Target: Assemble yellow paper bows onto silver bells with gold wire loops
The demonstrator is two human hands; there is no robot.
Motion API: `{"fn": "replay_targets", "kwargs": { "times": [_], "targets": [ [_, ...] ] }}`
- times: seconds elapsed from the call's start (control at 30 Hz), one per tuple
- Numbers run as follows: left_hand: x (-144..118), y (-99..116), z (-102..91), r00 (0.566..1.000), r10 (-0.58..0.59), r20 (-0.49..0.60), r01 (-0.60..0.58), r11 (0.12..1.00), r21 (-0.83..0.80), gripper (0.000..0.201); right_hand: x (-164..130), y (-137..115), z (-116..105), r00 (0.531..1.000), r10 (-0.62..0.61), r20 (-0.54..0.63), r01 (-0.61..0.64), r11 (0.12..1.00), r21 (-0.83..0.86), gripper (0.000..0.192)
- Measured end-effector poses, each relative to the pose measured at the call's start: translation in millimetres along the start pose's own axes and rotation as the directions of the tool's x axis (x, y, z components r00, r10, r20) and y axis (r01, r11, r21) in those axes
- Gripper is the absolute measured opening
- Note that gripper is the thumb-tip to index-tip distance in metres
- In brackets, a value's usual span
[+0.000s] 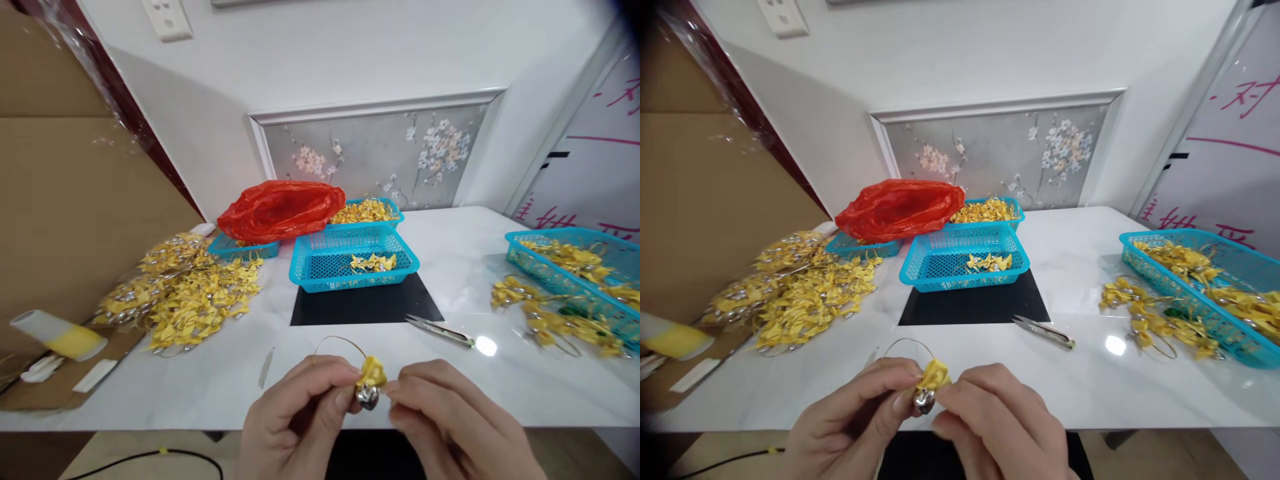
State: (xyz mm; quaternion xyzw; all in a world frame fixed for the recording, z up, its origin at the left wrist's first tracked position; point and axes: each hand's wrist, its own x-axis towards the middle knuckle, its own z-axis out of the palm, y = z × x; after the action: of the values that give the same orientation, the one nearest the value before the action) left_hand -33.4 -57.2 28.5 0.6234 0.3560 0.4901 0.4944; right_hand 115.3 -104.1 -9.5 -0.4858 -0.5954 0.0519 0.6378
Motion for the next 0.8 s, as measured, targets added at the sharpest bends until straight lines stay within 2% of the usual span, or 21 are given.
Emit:
{"fn": "replay_targets", "kwargs": {
  "times": [0.07,0.1,0.17,0.23,0.37,0.43,0.53,0.7,0.8],
  "targets": [
    [2,-1,1.3,0.988,-0.157,0.000,0.154,0.972,-0.178,0.008,4,2,-3,0.999,0.028,0.032,-0.030,0.997,0.076,0.019],
    [3,-1,2.0,0.969,-0.248,0.007,0.240,0.928,-0.284,0.004,6,3,-5,0.999,0.027,0.045,-0.032,0.992,0.120,0.025],
    [5,0,3.3,0.919,-0.394,0.032,0.362,0.805,-0.470,0.010,11,7,-8,0.998,-0.003,0.065,-0.009,0.984,0.179,0.035],
    [6,2,3.6,0.868,-0.491,0.075,0.434,0.677,-0.594,0.017,14,12,-10,0.993,-0.020,0.119,-0.001,0.984,0.180,0.043],
    [5,3,-0.2,0.761,-0.615,0.207,0.528,0.401,-0.749,0.030,19,15,-12,0.951,0.023,0.308,-0.079,0.983,0.168,0.029],
    [5,1,-2.3,0.735,-0.622,0.271,0.533,0.283,-0.797,0.033,23,13,-14,0.945,0.001,0.327,-0.058,0.985,0.164,0.021],
    [5,-3,-2.4,0.733,-0.583,0.350,0.527,0.160,-0.835,0.032,33,6,-16,0.960,-0.061,0.272,0.023,0.990,0.142,0.020],
    [4,-6,0.5,0.774,-0.478,0.416,0.496,0.049,-0.867,0.029,46,-8,-15,0.951,-0.191,0.242,0.148,0.972,0.185,0.038],
    [4,-5,-1.9,0.787,-0.447,0.425,0.483,0.018,-0.875,0.022,45,-16,-6,0.961,-0.166,0.223,0.130,0.977,0.170,0.033]
  ]
}}
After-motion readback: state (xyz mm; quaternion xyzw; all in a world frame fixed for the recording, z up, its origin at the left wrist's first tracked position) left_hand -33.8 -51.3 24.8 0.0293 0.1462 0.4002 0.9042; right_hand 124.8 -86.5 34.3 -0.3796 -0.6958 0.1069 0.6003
